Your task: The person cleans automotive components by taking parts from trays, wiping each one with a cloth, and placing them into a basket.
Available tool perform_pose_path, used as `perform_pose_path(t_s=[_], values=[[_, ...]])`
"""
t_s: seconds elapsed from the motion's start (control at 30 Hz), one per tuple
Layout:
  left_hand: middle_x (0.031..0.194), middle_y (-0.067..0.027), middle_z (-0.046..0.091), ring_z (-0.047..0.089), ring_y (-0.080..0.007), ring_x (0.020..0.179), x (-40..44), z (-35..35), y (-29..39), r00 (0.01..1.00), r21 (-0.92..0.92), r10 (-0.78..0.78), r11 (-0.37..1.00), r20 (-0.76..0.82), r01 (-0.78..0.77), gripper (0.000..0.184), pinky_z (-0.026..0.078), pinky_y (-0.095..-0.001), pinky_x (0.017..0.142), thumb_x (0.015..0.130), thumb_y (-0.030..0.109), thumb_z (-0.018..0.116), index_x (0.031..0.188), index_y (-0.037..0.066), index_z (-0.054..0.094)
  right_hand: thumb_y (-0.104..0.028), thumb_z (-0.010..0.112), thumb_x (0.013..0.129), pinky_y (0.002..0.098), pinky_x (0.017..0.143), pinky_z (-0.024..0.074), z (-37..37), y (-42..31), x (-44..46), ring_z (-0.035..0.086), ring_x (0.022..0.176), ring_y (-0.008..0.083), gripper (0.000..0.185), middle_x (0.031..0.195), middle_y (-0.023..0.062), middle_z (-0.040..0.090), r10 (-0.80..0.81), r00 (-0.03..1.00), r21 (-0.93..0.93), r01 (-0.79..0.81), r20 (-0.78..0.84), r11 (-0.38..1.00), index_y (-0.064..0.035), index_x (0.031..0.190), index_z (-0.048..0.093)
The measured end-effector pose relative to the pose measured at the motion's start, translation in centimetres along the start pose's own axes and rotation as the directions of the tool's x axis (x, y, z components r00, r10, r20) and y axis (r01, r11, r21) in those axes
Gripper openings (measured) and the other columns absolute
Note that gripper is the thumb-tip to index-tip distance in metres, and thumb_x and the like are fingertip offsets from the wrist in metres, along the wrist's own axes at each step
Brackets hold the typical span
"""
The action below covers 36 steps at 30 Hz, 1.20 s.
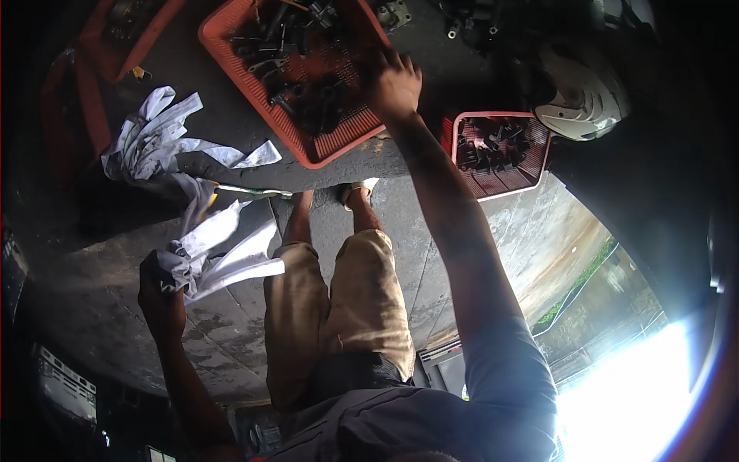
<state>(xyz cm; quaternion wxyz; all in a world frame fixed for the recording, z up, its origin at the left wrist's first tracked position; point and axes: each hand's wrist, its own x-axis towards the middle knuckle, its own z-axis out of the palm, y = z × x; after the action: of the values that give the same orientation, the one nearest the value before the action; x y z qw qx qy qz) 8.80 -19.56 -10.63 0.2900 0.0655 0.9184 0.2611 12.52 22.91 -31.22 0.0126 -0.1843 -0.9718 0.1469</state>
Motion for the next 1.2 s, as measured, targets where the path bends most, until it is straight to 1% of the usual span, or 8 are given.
perform_pose_path(t_s=[0.43, 0.63, 0.73, 0.83, 1.03, 1.1, 1.13, 1.2], values=[[0.101, -0.0129, 0.061, 0.059, -0.0256, 0.094, -2.3, 1.0, -2.9, 0.982, -0.014, -0.185, 0.983, -0.048, 0.184, 0.034, 0.043, -0.033, 0.084, 0.078, 0.007, 0.06, 0.111, 0.003, 0.052, -0.015, 0.05, 0.079, 0.0431, 0.093, 0.0322, 4.6, -3.5, 5.7, 0.059, 0.097, 0.0269, 0.046, 0.109, 0.0157, 0.057, -0.04, 0.983, -0.336, 0.1, 0.182, 0.936, -0.0057, 0.125, 0.047], [0.098, -0.0149, 0.061, 0.061, -0.0276, 0.092, -2.5, 1.2, -3.1, 0.982, 0.004, -0.177, 0.984, -0.074, 0.177, 0.035, 0.045, -0.0346, 0.082, 0.076, 0.005, 0.062, 0.11, 0.002, 0.052, -0.019, 0.049, 0.083, 0.0426, 0.094, 0.0359, 5.8, -2.5, 5.1, 0.054, 0.107, 0.0311, 0.025, 0.121, 0.0165, 0.051, -0.242, 0.966, -0.507, 0.254, 0.091, 0.824, -0.012, 0.099, 0.066], [0.098, -0.0148, 0.061, 0.061, -0.0274, 0.091, -2.8, 1.1, -3.2, 0.98, -0.01, -0.182, 0.983, -0.08, 0.182, 0.036, 0.045, -0.0345, 0.081, 0.076, 0.004, 0.062, 0.11, 0.002, 0.052, -0.021, 0.052, 0.08, 0.0415, 0.089, 0.0413, 6.1, -2.0, 6.2, 0.055, 0.105, 0.0337, 0.022, 0.116, 0.0197, 0.055, 0.148, 0.883, -0.299, -0.009, 0.446, 0.954, -0.0121, 0.096, 0.064], [0.097, -0.0145, 0.061, 0.061, -0.0268, 0.09, -2.9, 1.0, -3.0, 0.977, -0.06, -0.199, 0.979, -0.074, 0.195, 0.036, 0.045, -0.0342, 0.081, 0.076, 0.004, 0.062, 0.11, 0.002, 0.052, -0.013, 0.048, 0.082, 0.0423, 0.065, 0.0506, 10.4, 2.8, 4.5, 0.064, 0.079, 0.0336, 0.024, 0.09, 0.0156, 0.063, -0.232, 0.971, -0.046, 0.234, 0.054, 0.971, -0.0097, 0.102, 0.061], [0.101, -0.0134, 0.058, 0.057, -0.0249, 0.095, -3.3, 1.2, -4.3, 0.975, -0.16, -0.214, 0.966, -0.053, 0.203, 0.036, 0.041, -0.032, 0.085, 0.076, 0.005, 0.06, 0.111, 0.001, 0.05, -0.03, 0.054, 0.09, 0.0336, 0.064, 0.0508, 4.9, 1.8, 0.9, 0.065, 0.077, 0.0226, 0.032, 0.094, 0.0105, 0.066, -0.151, 0.89, 0.501, -0.096, 0.431, 0.86, -0.0038, 0.109, 0.057], [0.101, -0.013, 0.058, 0.057, -0.0245, 0.095, -3.1, 1.3, -4.3, 0.975, -0.168, -0.213, 0.965, -0.056, 0.201, 0.037, 0.041, -0.0318, 0.085, 0.076, 0.005, 0.06, 0.112, 0.001, 0.05, -0.019, 0.057, 0.088, 0.031, 0.057, 0.0518, 4.0, 0.1, -0.9, 0.064, 0.073, 0.0187, 0.021, 0.087, 0.0081, 0.065, -0.037, 0.924, 0.908, -0.381, 0.38, -0.175, -0.0013, 0.098, 0.063], [0.102, -0.0126, 0.058, 0.056, -0.0239, 0.095, -3.1, 1.1, -4.2, 0.979, -0.181, -0.198, 0.965, -0.037, 0.188, 0.037, 0.041, -0.0315, 0.086, 0.077, 0.005, 0.059, 0.112, 0.001, 0.05, -0.011, 0.057, 0.088, 0.0275, 0.064, 0.0523, 2.4, -0.6, -1.2, 0.062, 0.081, 0.0158, 0.022, 0.095, 0.0071, 0.064, -0.136, 0.99, 0.939, 0.002, 0.048, 0.344, 0.0028, 0.105, 0.06], [0.102, -0.0122, 0.057, 0.056, -0.0232, 0.096, -3.0, 1.1, -4.1, 0.983, -0.195, -0.182, 0.965, -0.02, 0.174, 0.037, 0.041, -0.0312, 0.086, 0.077, 0.006, 0.059, 0.113, 0.001, 0.05, -0.009, 0.058, 0.088, 0.0266, 0.067, 0.0522, 0.2, -2.6, -1.1, 0.063, 0.081, 0.0161, 0.022, 0.095, 0.0087, 0.064, 0.004, 0.957, 0.952, -0.288, 0.289, 0.099, 0.0033, 0.107, 0.059]])
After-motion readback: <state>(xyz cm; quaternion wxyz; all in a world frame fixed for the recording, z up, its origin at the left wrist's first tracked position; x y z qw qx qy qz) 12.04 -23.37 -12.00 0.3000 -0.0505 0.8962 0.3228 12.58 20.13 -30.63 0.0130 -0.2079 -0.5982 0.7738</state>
